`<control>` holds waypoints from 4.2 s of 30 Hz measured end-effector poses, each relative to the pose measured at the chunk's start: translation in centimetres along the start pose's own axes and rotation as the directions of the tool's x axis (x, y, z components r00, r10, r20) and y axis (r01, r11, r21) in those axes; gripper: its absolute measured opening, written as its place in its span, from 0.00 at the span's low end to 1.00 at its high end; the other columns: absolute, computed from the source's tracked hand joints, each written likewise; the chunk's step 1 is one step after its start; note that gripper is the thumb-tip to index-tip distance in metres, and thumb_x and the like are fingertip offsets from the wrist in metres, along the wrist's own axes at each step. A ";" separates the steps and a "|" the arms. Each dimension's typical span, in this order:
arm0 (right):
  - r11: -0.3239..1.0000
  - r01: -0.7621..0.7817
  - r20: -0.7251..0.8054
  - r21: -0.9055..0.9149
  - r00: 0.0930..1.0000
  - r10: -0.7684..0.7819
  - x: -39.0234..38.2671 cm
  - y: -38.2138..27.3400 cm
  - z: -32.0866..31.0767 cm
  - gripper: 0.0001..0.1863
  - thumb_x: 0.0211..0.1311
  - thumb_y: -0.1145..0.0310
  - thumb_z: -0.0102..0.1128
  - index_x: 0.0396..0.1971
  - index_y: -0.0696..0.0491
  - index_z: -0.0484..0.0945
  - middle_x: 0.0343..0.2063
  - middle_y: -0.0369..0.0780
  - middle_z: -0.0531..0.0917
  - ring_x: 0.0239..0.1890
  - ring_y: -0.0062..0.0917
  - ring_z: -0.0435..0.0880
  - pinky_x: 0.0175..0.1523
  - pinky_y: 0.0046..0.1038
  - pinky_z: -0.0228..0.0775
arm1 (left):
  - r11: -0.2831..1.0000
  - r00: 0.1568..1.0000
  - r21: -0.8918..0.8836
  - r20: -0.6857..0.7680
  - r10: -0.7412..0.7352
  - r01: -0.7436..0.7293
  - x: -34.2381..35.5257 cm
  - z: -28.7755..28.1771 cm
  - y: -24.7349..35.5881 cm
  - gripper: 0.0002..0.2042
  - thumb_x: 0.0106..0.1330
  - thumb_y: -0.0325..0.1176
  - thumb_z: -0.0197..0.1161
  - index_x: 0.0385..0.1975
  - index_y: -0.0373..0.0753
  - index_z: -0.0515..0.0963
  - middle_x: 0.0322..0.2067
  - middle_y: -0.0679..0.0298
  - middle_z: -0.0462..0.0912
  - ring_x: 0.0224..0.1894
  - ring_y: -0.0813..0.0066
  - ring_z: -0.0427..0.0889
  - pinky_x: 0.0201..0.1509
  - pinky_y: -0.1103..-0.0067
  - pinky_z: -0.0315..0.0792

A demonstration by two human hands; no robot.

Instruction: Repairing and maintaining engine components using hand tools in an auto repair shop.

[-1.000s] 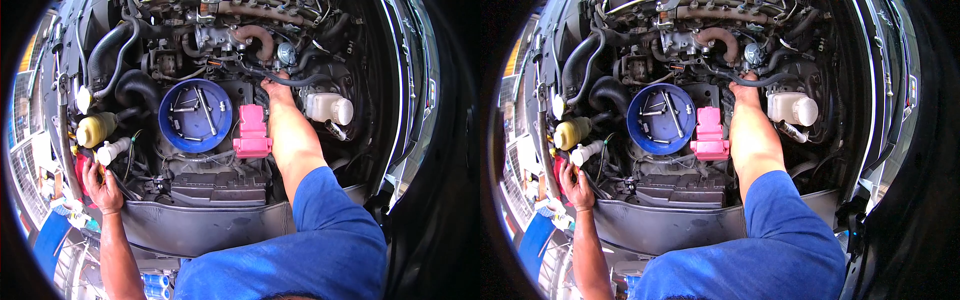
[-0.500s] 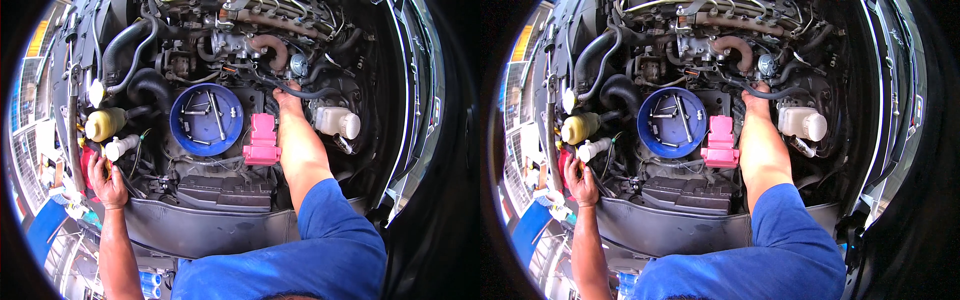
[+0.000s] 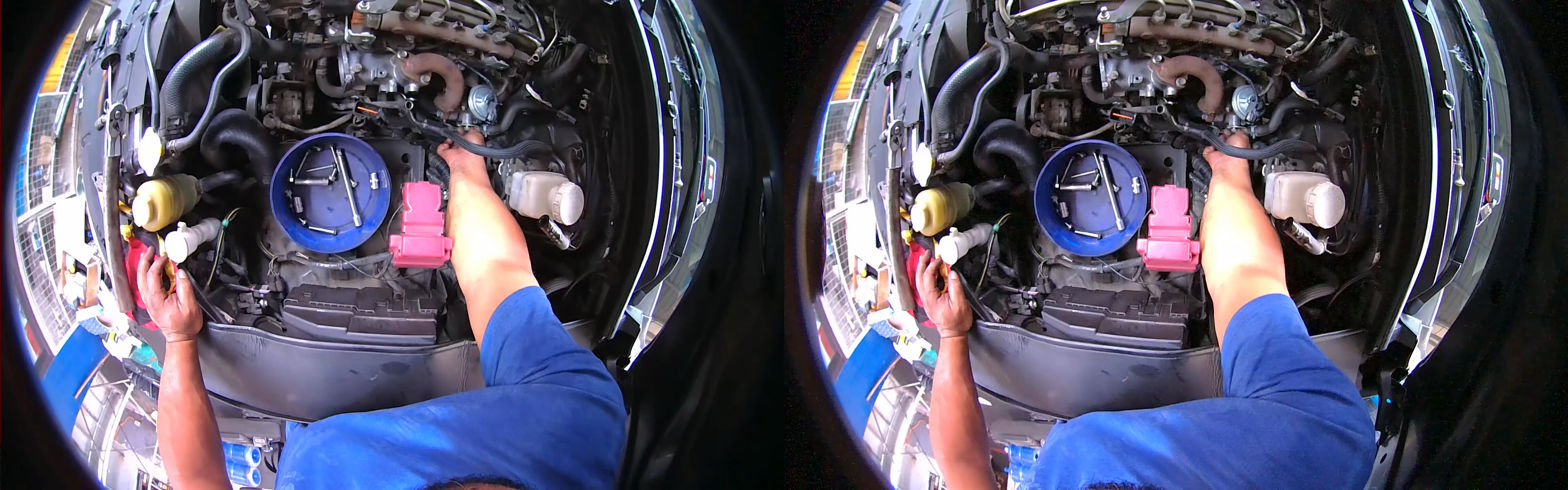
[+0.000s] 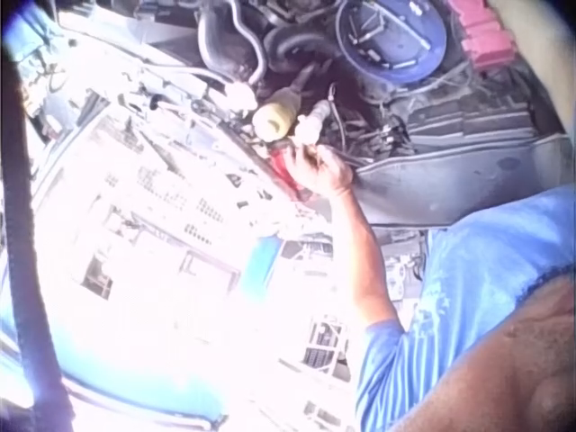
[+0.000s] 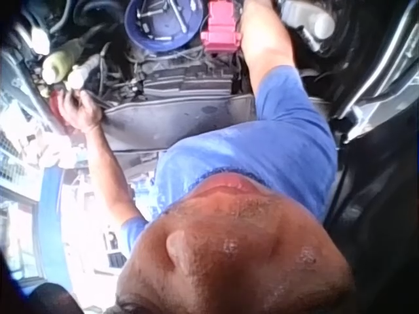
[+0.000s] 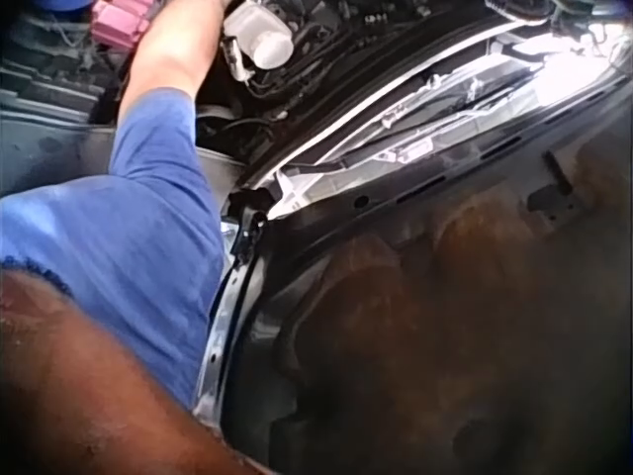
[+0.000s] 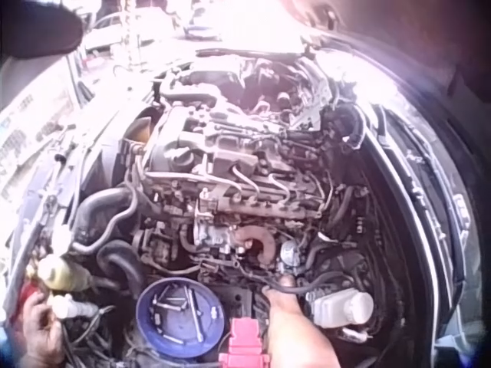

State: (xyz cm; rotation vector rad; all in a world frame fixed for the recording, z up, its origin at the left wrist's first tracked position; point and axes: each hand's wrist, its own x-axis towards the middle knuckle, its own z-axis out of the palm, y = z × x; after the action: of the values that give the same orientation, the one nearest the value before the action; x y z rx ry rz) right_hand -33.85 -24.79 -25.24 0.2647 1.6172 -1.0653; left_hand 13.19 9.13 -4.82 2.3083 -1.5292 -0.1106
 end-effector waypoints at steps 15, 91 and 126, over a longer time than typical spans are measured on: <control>0.997 -0.046 0.110 -0.057 0.993 0.052 0.3 0.2 -0.3 0.19 0.71 0.45 0.39 0.43 0.41 0.74 0.41 0.33 0.79 0.40 0.27 0.71 0.40 0.36 0.57 | 1.000 1.000 0.027 0.009 -0.014 0.013 -0.2 0.1 -0.3 0.18 0.62 0.30 0.62 0.52 0.34 0.77 0.62 0.47 0.73 0.66 0.48 0.70 0.71 0.61 0.62; 0.441 0.284 0.194 -0.851 0.952 -0.239 -1.5 -3.2 -3.0 0.14 0.69 0.52 0.59 0.47 0.44 0.79 0.30 0.30 0.78 0.30 0.18 0.73 0.29 0.27 0.62 | 0.770 0.769 -0.031 -0.040 -0.638 0.637 16.0 -8.4 -9.6 0.17 0.62 0.35 0.62 0.46 0.30 0.78 0.38 0.52 0.86 0.36 0.61 0.85 0.46 0.71 0.78; 0.256 0.342 0.387 -0.904 0.910 0.150 -24.7 -2.8 -5.7 0.27 0.70 0.71 0.48 0.70 0.52 0.63 0.38 0.45 0.82 0.33 0.34 0.84 0.35 0.39 0.79 | 0.836 0.985 -0.544 0.169 0.016 0.080 11.1 -3.1 8.7 0.19 0.67 0.34 0.68 0.55 0.35 0.78 0.49 0.58 0.81 0.53 0.67 0.80 0.59 0.70 0.72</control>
State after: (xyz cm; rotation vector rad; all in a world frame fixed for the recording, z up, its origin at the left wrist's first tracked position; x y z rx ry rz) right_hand -30.86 -13.43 -2.60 -0.8963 1.6025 0.0276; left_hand 10.96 -3.09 2.54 1.8896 -1.3075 -0.6798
